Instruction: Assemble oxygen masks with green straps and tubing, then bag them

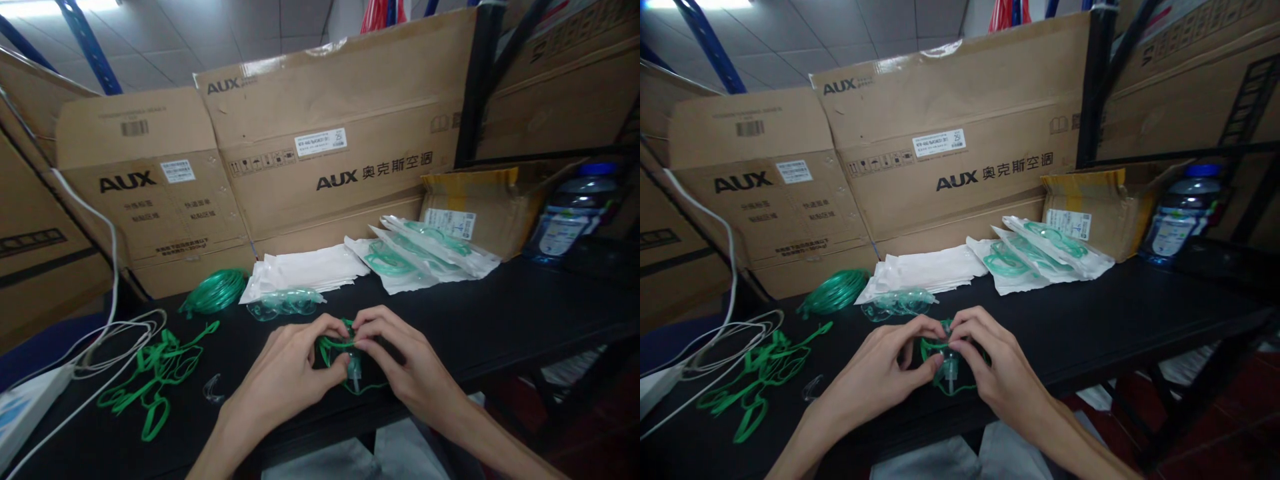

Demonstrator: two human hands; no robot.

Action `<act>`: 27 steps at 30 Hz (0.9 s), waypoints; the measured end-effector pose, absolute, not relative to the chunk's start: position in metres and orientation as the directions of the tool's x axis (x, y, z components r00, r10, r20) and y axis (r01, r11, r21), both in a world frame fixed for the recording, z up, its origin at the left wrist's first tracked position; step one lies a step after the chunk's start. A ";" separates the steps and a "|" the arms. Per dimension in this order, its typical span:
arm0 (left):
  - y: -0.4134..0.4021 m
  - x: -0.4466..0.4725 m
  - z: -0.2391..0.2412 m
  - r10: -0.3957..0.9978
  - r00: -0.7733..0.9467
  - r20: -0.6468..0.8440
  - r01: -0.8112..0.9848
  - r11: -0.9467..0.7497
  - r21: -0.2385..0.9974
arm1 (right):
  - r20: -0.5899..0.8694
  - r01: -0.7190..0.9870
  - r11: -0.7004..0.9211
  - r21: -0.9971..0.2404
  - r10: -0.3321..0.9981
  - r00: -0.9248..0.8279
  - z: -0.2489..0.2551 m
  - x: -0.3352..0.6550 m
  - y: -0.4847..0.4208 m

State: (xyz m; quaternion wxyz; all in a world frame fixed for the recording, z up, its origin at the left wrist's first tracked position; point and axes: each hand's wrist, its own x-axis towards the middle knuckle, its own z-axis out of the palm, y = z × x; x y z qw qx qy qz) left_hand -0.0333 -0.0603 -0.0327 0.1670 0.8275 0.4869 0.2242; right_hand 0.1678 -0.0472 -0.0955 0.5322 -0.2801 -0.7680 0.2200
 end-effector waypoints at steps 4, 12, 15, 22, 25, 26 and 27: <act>-0.058 -0.037 -0.031 0.885 0.409 0.220 0.742 -0.464 0.484 | 0.690 0.214 0.728 -0.651 0.685 -0.232 -0.095 0.170 -0.048; -0.057 -0.046 -0.028 0.897 0.359 0.258 0.790 -0.439 0.428 | 0.660 0.156 0.668 -0.727 0.743 -0.107 -0.094 0.172 -0.046; -0.057 -0.048 -0.027 0.897 0.348 0.272 0.797 -0.436 0.418 | 0.634 0.087 0.634 -0.768 0.773 -0.038 -0.095 0.172 -0.046; -0.056 -0.052 -0.024 0.903 0.321 0.286 0.808 -0.419 0.415 | 0.593 -0.006 0.593 -0.805 0.804 0.040 -0.091 0.172 -0.046; -0.056 -0.052 -0.024 0.896 0.349 0.274 0.773 -0.441 0.457 | 0.580 -0.018 0.580 -0.814 0.814 -0.016 -0.090 0.172 -0.048; -0.056 -0.053 -0.025 0.892 0.364 0.269 0.756 -0.452 0.474 | 0.570 -0.024 0.570 -0.821 0.820 -0.056 -0.090 0.172 -0.049; -0.056 -0.053 -0.025 0.887 0.377 0.267 0.738 -0.462 0.491 | 0.557 -0.034 0.556 -0.830 0.825 -0.098 -0.090 0.172 -0.049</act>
